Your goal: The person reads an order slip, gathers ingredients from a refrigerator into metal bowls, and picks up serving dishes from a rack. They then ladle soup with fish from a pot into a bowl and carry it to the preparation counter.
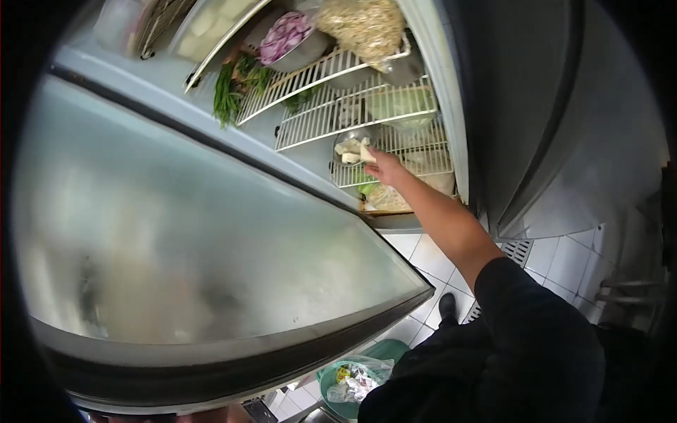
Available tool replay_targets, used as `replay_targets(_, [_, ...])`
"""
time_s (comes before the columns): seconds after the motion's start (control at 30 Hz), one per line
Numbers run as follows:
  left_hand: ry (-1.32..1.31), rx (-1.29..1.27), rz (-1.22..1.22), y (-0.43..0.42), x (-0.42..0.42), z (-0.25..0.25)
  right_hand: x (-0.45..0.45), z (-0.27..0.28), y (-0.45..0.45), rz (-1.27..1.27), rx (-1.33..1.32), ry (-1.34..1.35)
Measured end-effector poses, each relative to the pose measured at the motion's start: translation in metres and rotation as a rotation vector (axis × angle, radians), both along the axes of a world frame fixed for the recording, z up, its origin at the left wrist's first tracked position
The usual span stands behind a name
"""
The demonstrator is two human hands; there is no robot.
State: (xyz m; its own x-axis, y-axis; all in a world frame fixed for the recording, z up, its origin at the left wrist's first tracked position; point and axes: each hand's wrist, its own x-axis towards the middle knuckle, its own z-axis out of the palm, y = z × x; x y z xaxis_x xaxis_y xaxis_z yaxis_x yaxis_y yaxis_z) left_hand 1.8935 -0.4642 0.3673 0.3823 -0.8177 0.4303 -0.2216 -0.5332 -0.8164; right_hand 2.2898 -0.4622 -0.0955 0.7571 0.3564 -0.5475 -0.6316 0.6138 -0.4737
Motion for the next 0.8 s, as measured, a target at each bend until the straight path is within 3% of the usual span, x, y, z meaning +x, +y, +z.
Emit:
replay_targets(0.1, [-0.025,-0.035,0.02,0.008,-0.008,-0.003,-0.008,0.028,-0.002,0.147,-0.345,-0.052])
replay_targets(0.17, [-0.044,-0.052,0.001,0.01,-0.009,-0.007,-0.019,-0.003,-0.009,0.253,-0.439,-0.153])
replay_targets(0.23, [-0.07,-0.074,-0.039,0.01,-0.003,-0.012,-0.045,-0.029,-0.035,0.363,-0.315,-0.271])
replay_targets(0.37, [-0.081,-0.156,-0.194,0.0,0.036,-0.029,-0.111,-0.047,-0.114,0.241,-0.242,-0.064])
replay_targets(0.43, [-0.035,-0.193,-0.403,-0.01,0.073,-0.035,-0.126,-0.1,-0.156,0.186,-0.224,-0.088])
replay_targets(0.53, [0.043,-0.164,-0.685,-0.039,0.136,-0.024,-0.185,-0.1,-0.215,-0.08,-0.447,0.061])
replay_targets(0.57, [0.022,-0.155,-0.792,-0.051,0.158,-0.02,-0.2,-0.118,-0.229,-0.16,-0.456,0.15])
replay_targets(0.63, [0.064,-0.33,-0.847,-0.068,0.178,-0.036,-0.212,-0.245,-0.24,-0.146,-0.485,0.336])
replay_targets(0.67, [0.116,-0.461,-0.867,-0.075,0.173,-0.053,-0.241,-0.185,-0.249,0.176,-0.606,0.131])
replay_targets(0.7, [0.177,-0.619,-0.89,-0.083,0.161,-0.078,-0.242,-0.235,-0.246,0.236,-0.736,0.169])
replay_targets(0.73, [0.22,-0.778,-0.911,-0.092,0.148,-0.102,-0.252,-0.175,-0.224,0.359,-0.709,0.09])
replay_targets(0.77, [0.254,-0.918,-0.903,-0.097,0.136,-0.132,-0.254,-0.125,-0.212,0.346,-0.393,0.04])
replay_targets(0.8, [0.242,-1.085,-0.907,-0.101,0.129,-0.164,-0.245,-0.103,-0.207,0.436,-0.446,-0.135])
